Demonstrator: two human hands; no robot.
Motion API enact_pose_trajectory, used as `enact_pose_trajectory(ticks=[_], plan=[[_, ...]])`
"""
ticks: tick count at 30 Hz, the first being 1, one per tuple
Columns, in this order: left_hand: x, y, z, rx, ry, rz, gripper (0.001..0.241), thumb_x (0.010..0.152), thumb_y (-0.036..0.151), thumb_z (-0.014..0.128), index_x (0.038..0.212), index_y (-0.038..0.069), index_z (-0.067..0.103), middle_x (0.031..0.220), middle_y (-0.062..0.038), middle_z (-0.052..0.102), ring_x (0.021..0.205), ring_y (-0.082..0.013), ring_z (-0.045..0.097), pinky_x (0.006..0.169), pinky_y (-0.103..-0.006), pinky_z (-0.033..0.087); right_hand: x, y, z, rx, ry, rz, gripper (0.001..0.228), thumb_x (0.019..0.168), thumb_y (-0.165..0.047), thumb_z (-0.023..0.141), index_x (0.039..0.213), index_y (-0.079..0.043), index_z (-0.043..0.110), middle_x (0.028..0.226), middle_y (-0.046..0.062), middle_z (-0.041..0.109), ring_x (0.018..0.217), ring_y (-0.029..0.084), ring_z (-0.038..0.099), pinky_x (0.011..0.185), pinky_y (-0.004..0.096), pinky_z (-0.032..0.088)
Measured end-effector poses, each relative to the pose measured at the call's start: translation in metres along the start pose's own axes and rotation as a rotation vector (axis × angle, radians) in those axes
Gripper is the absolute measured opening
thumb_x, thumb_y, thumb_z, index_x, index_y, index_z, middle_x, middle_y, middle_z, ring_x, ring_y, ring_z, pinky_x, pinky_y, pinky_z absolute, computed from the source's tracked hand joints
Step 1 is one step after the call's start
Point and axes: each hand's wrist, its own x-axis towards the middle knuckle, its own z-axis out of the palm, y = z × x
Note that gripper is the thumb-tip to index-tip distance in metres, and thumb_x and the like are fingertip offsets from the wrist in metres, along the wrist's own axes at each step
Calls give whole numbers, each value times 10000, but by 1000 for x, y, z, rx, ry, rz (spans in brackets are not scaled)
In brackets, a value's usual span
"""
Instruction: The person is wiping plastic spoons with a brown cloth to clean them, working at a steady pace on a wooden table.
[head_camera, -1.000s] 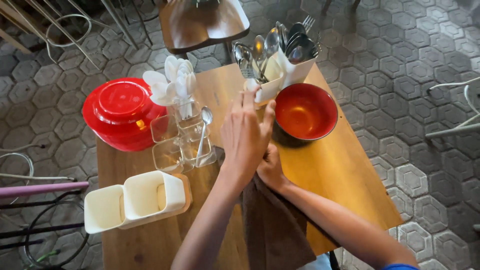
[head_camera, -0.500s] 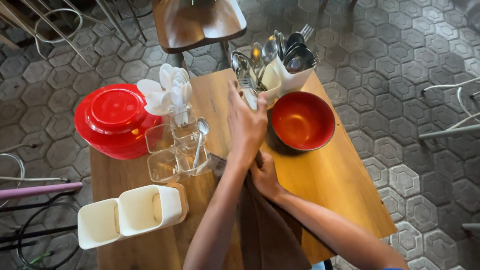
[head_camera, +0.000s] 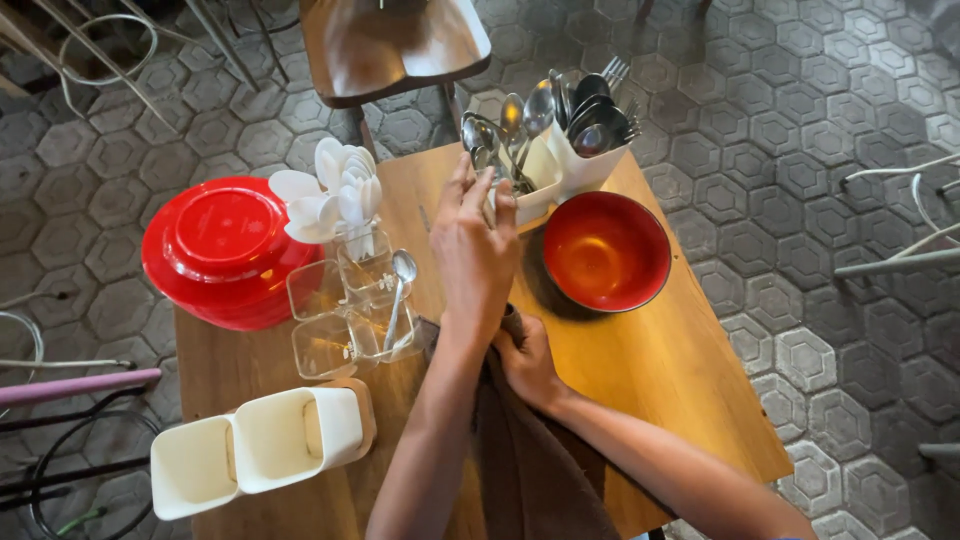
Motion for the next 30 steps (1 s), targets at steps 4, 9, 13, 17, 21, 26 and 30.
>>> enact_pose_trajectory(ticks=[4, 9, 13, 17, 21, 26, 30], plan=[[1, -17, 9, 48, 21, 0, 301, 992, 222, 636, 1179, 12, 745, 1303, -197, 666, 1062, -393, 717, 842, -495, 582, 1, -11, 1, 9, -3, 16, 238, 951, -19, 618, 749, 9, 741, 623, 69, 623, 675, 120, 532, 583, 347, 498], [0, -21, 10, 126, -6, 21, 307, 1012, 241, 624, 1238, 62, 729, 1196, -122, 678, 1027, -311, 726, 792, -407, 593, 3, -24, 2, 4, -12, 9, 211, 938, 1, 597, 781, 10, 738, 671, 75, 631, 740, 130, 543, 627, 357, 518], [1, -20, 9, 153, -33, 47, 338, 982, 233, 660, 1266, 55, 707, 1206, -126, 652, 1025, -297, 705, 778, -398, 599, 2, -13, 1, 13, -10, 9, 238, 959, -15, 596, 784, 8, 755, 671, 75, 646, 707, 134, 555, 623, 358, 516], [1, -14, 6, 192, -82, 34, 412, 968, 202, 653, 1348, 44, 649, 1201, -131, 606, 1040, -297, 680, 773, -402, 598, 1, -9, 0, 23, -14, 1, 246, 966, -22, 595, 781, 8, 755, 652, 75, 626, 702, 125, 545, 603, 347, 501], [1, -3, 0, 144, -93, 64, 427, 986, 176, 600, 1353, -42, 622, 1241, -175, 573, 1055, -325, 648, 827, -413, 575, 0, -3, -3, 4, -27, -18, 265, 983, -33, 590, 770, 27, 736, 643, 95, 601, 709, 130, 527, 606, 351, 488], [0, 9, -3, 108, -80, 118, 419, 1002, 160, 587, 1356, -63, 615, 1282, -169, 538, 1104, -318, 605, 907, -408, 539, 0, 5, -6, -6, -39, -23, 263, 993, -50, 591, 787, 17, 739, 661, 102, 621, 733, 132, 536, 616, 369, 483], [1, 7, -6, 52, -53, 229, 377, 992, 91, 610, 1340, -54, 633, 1315, -143, 542, 1153, -323, 573, 972, -419, 497, -1, 7, -6, 3, -65, -24, 259, 1000, -57, 590, 804, 12, 745, 667, 96, 634, 717, 142, 560, 622, 378, 483]])
